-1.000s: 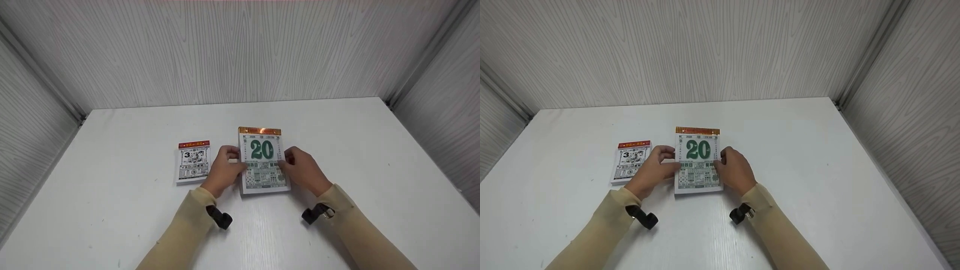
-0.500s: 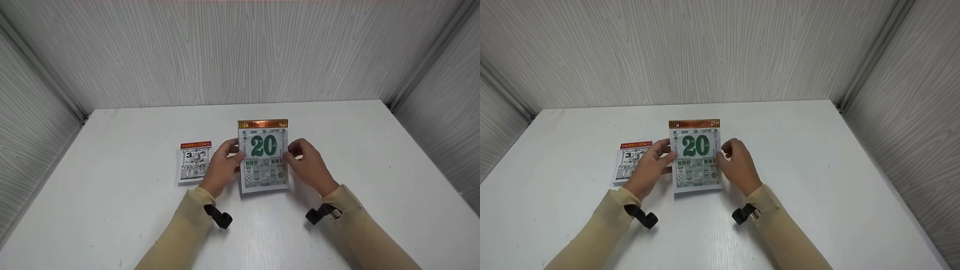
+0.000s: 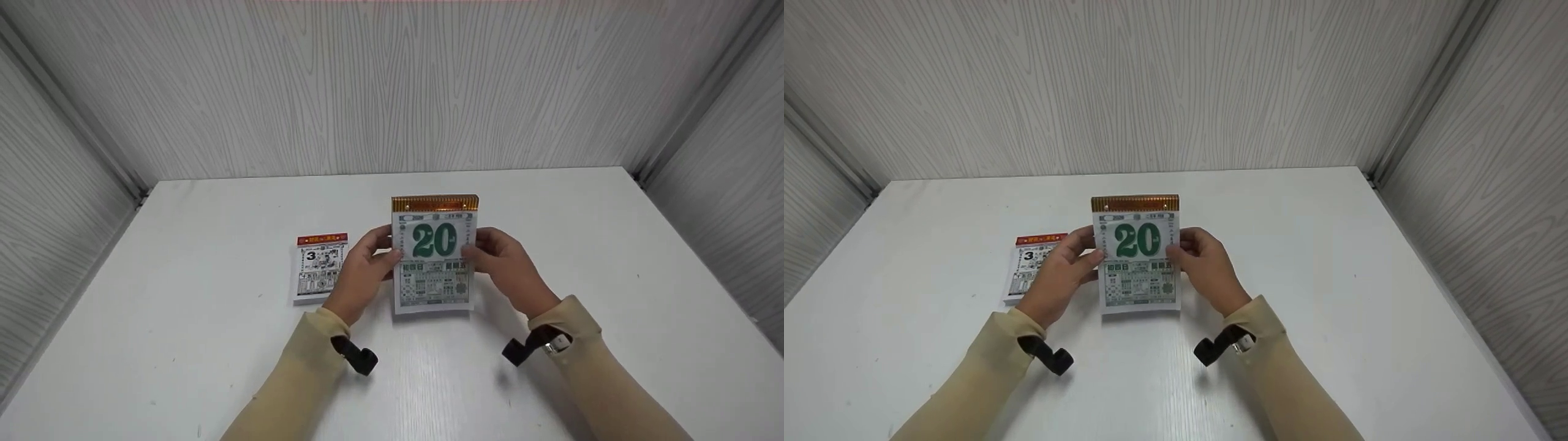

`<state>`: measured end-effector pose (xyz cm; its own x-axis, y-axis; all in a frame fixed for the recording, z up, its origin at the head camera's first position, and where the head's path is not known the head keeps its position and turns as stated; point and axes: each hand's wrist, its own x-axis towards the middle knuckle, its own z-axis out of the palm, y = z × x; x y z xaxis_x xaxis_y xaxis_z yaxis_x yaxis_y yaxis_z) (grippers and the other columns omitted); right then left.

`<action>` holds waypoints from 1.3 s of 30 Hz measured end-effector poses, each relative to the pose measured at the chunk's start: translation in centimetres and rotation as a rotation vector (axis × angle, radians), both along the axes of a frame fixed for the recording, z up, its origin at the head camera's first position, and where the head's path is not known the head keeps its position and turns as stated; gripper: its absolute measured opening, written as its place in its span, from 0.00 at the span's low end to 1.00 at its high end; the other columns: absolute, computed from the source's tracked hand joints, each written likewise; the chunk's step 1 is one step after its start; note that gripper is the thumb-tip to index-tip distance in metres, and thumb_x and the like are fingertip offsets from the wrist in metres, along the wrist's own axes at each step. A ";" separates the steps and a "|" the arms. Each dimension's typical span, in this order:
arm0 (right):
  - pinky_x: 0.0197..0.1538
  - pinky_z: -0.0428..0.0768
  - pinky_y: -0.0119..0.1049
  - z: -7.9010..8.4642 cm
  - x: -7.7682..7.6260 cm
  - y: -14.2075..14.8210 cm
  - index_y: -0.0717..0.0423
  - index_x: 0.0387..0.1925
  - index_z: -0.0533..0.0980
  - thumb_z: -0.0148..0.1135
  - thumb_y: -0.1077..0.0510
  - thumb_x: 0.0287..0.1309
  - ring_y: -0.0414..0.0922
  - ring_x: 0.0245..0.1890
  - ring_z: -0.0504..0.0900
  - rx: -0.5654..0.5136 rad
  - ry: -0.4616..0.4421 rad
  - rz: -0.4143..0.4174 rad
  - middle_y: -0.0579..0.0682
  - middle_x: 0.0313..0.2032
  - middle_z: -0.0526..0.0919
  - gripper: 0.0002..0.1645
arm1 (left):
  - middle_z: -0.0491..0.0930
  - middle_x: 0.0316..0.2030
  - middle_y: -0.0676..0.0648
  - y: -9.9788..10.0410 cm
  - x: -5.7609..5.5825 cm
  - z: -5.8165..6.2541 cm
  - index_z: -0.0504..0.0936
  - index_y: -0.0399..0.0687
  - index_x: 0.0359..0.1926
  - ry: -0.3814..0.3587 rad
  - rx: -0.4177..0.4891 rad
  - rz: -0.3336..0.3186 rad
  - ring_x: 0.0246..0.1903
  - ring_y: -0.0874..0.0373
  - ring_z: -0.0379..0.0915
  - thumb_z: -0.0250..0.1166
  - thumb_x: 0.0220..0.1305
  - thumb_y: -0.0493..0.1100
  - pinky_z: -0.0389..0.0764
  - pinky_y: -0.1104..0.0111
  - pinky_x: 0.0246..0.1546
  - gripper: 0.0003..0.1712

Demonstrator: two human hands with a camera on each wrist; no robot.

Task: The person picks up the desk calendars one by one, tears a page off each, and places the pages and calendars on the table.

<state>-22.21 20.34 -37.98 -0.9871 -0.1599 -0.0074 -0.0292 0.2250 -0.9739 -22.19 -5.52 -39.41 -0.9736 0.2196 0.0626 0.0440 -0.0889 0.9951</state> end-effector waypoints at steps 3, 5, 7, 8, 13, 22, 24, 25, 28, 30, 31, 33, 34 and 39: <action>0.57 0.83 0.40 0.1 0.0 0.1 0.59 0.64 0.73 0.63 0.51 0.73 0.50 0.55 0.82 -0.005 -0.021 -0.006 0.56 0.56 0.81 0.25 | 0.77 0.60 0.45 0.0 0.0 0.0 0.71 0.49 0.73 0.003 -0.003 -0.001 0.55 0.52 0.82 0.61 0.76 0.38 0.84 0.59 0.54 0.27; 0.57 0.83 0.40 0.2 0.0 0.1 0.59 0.65 0.73 0.63 0.50 0.73 0.50 0.55 0.82 -0.007 -0.032 -0.016 0.56 0.56 0.81 0.26 | 0.77 0.60 0.45 0.1 -0.1 0.0 0.71 0.48 0.73 0.001 -0.011 -0.002 0.56 0.53 0.82 0.62 0.76 0.38 0.84 0.60 0.54 0.28; 0.56 0.84 0.40 0.3 0.0 0.1 0.59 0.65 0.73 0.62 0.49 0.73 0.50 0.55 0.83 -0.015 -0.036 -0.025 0.56 0.56 0.82 0.27 | 0.76 0.61 0.45 0.1 -0.1 0.0 0.69 0.47 0.74 0.007 -0.020 -0.007 0.56 0.53 0.81 0.62 0.75 0.38 0.84 0.60 0.54 0.29; 0.56 0.84 0.40 0.3 0.0 0.1 0.59 0.65 0.73 0.62 0.49 0.73 0.50 0.54 0.83 -0.021 -0.036 -0.028 0.56 0.56 0.82 0.27 | 0.76 0.61 0.45 0.0 -0.1 0.0 0.69 0.47 0.74 0.011 -0.023 -0.010 0.57 0.54 0.81 0.62 0.75 0.37 0.84 0.61 0.55 0.30; 0.54 0.85 0.40 0.2 -0.1 0.2 0.58 0.64 0.74 0.63 0.50 0.73 0.50 0.54 0.84 -0.055 -0.032 -0.034 0.57 0.55 0.83 0.26 | 0.76 0.62 0.47 -0.2 -0.1 0.0 0.68 0.48 0.75 0.006 -0.006 -0.028 0.59 0.54 0.79 0.60 0.77 0.41 0.82 0.61 0.58 0.29; 0.57 0.83 0.41 0.2 0.0 0.6 0.56 0.65 0.74 0.64 0.47 0.71 0.51 0.55 0.84 -0.114 -0.071 -0.017 0.56 0.57 0.84 0.28 | 0.78 0.62 0.46 -0.5 -0.3 -0.4 0.69 0.49 0.73 -0.080 0.129 -0.122 0.62 0.50 0.75 0.54 0.81 0.52 0.76 0.58 0.65 0.26; 0.57 0.83 0.41 0.2 0.1 0.6 0.56 0.66 0.74 0.64 0.47 0.71 0.51 0.55 0.84 -0.119 -0.070 -0.012 0.56 0.57 0.84 0.28 | 0.77 0.63 0.44 -0.5 -0.4 -0.6 0.69 0.47 0.72 -0.089 0.160 -0.143 0.63 0.49 0.74 0.54 0.81 0.51 0.75 0.58 0.66 0.26; 0.57 0.83 0.41 0.2 0.1 0.6 0.57 0.66 0.74 0.64 0.47 0.71 0.51 0.55 0.84 -0.122 -0.069 -0.011 0.56 0.57 0.84 0.28 | 0.77 0.63 0.44 -0.5 -0.5 -0.7 0.70 0.47 0.72 -0.095 0.179 -0.157 0.63 0.49 0.74 0.53 0.81 0.51 0.74 0.58 0.67 0.25; 0.57 0.83 0.41 0.1 0.0 0.8 0.56 0.66 0.73 0.64 0.47 0.71 0.51 0.55 0.84 -0.125 -0.070 -0.005 0.56 0.57 0.84 0.29 | 0.77 0.62 0.42 -0.6 -0.6 -1.0 0.70 0.46 0.71 -0.111 0.242 -0.198 0.64 0.48 0.73 0.51 0.82 0.50 0.72 0.57 0.68 0.24; 0.57 0.83 0.41 0.0 0.0 0.8 0.57 0.66 0.73 0.64 0.47 0.71 0.52 0.55 0.84 -0.138 -0.070 0.001 0.57 0.57 0.83 0.29 | 0.77 0.62 0.42 -0.7 -0.6 -1.1 0.71 0.47 0.70 -0.123 0.269 -0.220 0.64 0.48 0.73 0.52 0.82 0.51 0.72 0.57 0.68 0.23; 0.57 0.83 0.41 0.0 0.0 0.8 0.56 0.66 0.73 0.64 0.46 0.71 0.52 0.56 0.84 -0.144 -0.071 0.004 0.57 0.57 0.83 0.29 | 0.77 0.62 0.42 -0.7 -0.6 -1.2 0.71 0.48 0.70 -0.131 0.281 -0.230 0.64 0.48 0.73 0.52 0.82 0.51 0.72 0.57 0.68 0.23; 0.56 0.83 0.41 -0.2 0.0 0.8 0.57 0.66 0.73 0.64 0.45 0.71 0.52 0.56 0.84 -0.159 -0.074 0.013 0.57 0.57 0.83 0.30 | 0.77 0.62 0.42 -0.8 -0.5 -1.3 0.71 0.50 0.70 -0.143 0.285 -0.246 0.63 0.48 0.74 0.53 0.81 0.52 0.74 0.57 0.66 0.24; 0.56 0.83 0.41 -0.2 0.0 0.7 0.57 0.66 0.73 0.64 0.45 0.71 0.52 0.55 0.84 -0.167 -0.074 0.017 0.57 0.57 0.83 0.30 | 0.77 0.62 0.42 -0.9 -0.5 -1.4 0.70 0.51 0.71 -0.151 0.281 -0.254 0.62 0.48 0.74 0.53 0.80 0.53 0.75 0.57 0.65 0.24; 0.54 0.83 0.39 -0.3 -0.1 0.7 0.58 0.66 0.73 0.65 0.46 0.70 0.50 0.53 0.85 -0.181 -0.085 0.019 0.56 0.56 0.84 0.30 | 0.76 0.64 0.43 -1.1 -0.4 -1.6 0.63 0.56 0.77 -0.213 0.321 -0.329 0.64 0.48 0.75 0.51 0.81 0.54 0.77 0.58 0.64 0.29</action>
